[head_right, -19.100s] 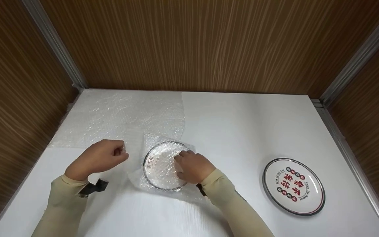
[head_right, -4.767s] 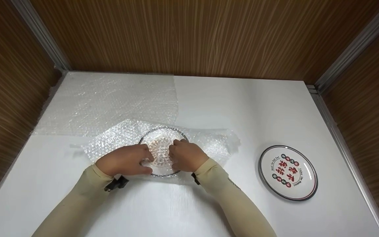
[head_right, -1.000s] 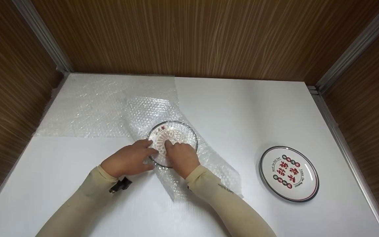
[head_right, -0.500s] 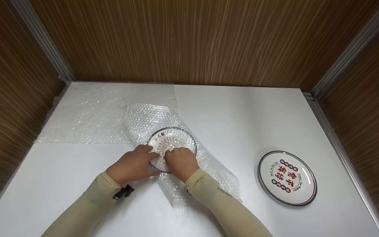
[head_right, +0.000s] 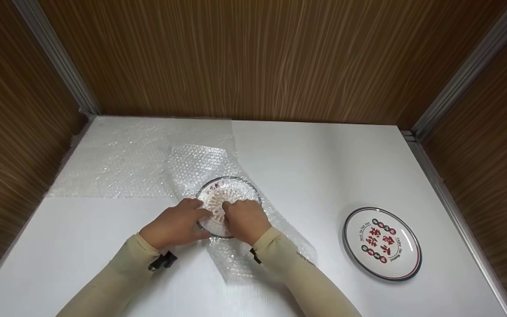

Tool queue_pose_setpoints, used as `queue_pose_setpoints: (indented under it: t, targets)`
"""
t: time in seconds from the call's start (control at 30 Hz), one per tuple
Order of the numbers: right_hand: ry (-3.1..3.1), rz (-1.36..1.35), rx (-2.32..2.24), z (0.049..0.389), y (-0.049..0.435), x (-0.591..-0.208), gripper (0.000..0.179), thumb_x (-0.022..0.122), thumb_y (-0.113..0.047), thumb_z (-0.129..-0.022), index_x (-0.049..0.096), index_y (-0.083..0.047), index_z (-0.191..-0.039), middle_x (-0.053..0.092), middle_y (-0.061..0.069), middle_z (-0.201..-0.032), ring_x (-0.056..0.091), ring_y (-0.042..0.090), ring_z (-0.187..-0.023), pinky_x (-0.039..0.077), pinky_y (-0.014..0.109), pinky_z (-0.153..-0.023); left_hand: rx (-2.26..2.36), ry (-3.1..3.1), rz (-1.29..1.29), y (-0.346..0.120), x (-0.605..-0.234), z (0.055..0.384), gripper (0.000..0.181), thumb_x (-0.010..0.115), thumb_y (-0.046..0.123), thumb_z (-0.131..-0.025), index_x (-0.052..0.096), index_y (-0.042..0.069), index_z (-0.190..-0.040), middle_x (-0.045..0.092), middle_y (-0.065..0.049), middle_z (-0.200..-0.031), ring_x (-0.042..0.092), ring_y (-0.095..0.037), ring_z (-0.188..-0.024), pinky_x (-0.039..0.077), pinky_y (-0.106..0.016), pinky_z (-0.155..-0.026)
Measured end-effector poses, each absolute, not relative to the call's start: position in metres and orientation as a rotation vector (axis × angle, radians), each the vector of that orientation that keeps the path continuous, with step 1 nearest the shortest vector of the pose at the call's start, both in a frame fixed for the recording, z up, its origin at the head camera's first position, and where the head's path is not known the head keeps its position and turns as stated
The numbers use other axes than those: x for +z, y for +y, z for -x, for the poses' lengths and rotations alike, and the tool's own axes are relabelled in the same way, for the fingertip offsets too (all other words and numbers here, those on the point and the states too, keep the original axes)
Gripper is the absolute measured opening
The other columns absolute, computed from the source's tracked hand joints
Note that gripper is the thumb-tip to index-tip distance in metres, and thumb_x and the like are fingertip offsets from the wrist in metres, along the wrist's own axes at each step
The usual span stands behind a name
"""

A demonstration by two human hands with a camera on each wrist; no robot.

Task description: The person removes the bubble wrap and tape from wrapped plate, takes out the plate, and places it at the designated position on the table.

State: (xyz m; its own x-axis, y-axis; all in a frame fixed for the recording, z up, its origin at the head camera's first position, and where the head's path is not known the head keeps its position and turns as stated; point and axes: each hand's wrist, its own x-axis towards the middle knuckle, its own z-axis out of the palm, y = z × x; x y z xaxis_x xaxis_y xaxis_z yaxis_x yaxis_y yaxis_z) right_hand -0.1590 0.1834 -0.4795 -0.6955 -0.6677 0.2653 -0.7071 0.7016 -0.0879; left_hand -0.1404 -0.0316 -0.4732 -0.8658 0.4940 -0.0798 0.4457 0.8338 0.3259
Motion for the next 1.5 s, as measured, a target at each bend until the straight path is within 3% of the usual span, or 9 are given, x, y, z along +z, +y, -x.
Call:
queue_pose_setpoints:
  t: [0.2,0.37,0.47,0.67,0.8,0.97,1.23,1.5]
  targets:
    - [-2.747,-1.131,0.360,0.160,0.189,-0.475,0.028,0.069,-0.010,-0.085,0.052,-0.016,-0.064,0.046,-0.006,-0.056,0.039,0.011,-0.050,0.039,0.034,-0.047,0.495,2.815,-0.674,-0.033,-0.475,0.139,0.046,0.077,0.040,-0.088,0.073,0.007,-0.120,0.061,-0.018,-0.128,0.053,-0.035,-0.123,0.053,-0.054,-0.089]
    - [-2.765,-1.028,0.467,0.163,0.190,-0.464,0.015,0.073,-0.010,-0.089,0.063,-0.014,-0.079,0.066,-0.003,-0.075,0.061,0.015,-0.064,0.053,0.040,-0.058,0.491,2.814,-0.694,-0.034,-0.473,0.143,0.038,0.075,0.040,-0.088,0.074,0.007,-0.107,0.062,-0.015,-0.118,0.054,-0.033,-0.114,0.053,-0.052,-0.083]
    - [-2.769,-0.965,0.529,0.165,0.192,-0.458,0.013,0.075,-0.008,-0.088,0.063,-0.014,-0.087,0.069,-0.002,-0.084,0.066,0.017,-0.073,0.055,0.041,-0.064,0.480,2.819,-0.681,-0.035,-0.472,0.145,0.035,0.073,0.043,-0.089,0.072,0.008,-0.097,0.062,-0.012,-0.111,0.054,-0.032,-0.108,0.052,-0.051,-0.081]
    - [-2.689,-0.896,0.574,0.168,0.200,-0.446,0.013,0.068,-0.006,-0.092,0.064,-0.015,-0.083,0.062,-0.005,-0.077,0.059,0.012,-0.066,0.051,0.035,-0.058,0.506,2.840,-0.580,-0.035,-0.475,0.144,0.060,0.070,0.059,-0.089,0.070,0.005,-0.114,0.060,-0.015,-0.123,0.052,-0.034,-0.120,0.048,-0.055,-0.093]
    - [-2.645,-0.800,0.628,0.169,0.209,-0.437,0.014,0.067,-0.010,-0.095,0.068,-0.015,-0.082,0.061,-0.004,-0.074,0.057,0.012,-0.064,0.048,0.034,-0.057,0.488,2.871,-0.565,-0.034,-0.480,0.143,0.068,0.076,0.059,-0.083,0.066,0.004,-0.123,0.058,-0.016,-0.129,0.050,-0.035,-0.125,0.047,-0.055,-0.094]
    - [-2.637,-0.731,0.675,0.170,0.217,-0.429,0.011,0.068,-0.011,-0.094,0.069,-0.012,-0.084,0.065,-0.002,-0.079,0.059,0.015,-0.067,0.049,0.034,-0.060,0.515,2.883,-0.562,-0.035,-0.479,0.140,0.068,0.083,0.052,-0.079,0.065,0.004,-0.124,0.057,-0.016,-0.128,0.049,-0.036,-0.124,0.047,-0.054,-0.094]
    - [-2.746,-0.756,0.633,0.172,0.226,-0.428,0.002,0.072,-0.011,-0.090,0.070,-0.012,-0.090,0.065,-0.001,-0.082,0.058,0.016,-0.073,0.049,0.036,-0.064,0.514,2.859,-0.576,-0.037,-0.481,0.141,0.067,0.082,0.051,-0.081,0.065,0.003,-0.124,0.056,-0.016,-0.127,0.049,-0.036,-0.122,0.048,-0.053,-0.092]
    - [-2.651,-0.753,0.702,0.173,0.230,-0.425,0.013,0.071,-0.015,-0.096,0.071,-0.015,-0.083,0.065,-0.005,-0.077,0.056,0.010,-0.066,0.046,0.032,-0.059,0.499,2.868,-0.582,-0.036,-0.484,0.142,0.061,0.080,0.048,-0.084,0.066,0.003,-0.123,0.056,-0.017,-0.125,0.049,-0.036,-0.121,0.048,-0.051,-0.090]
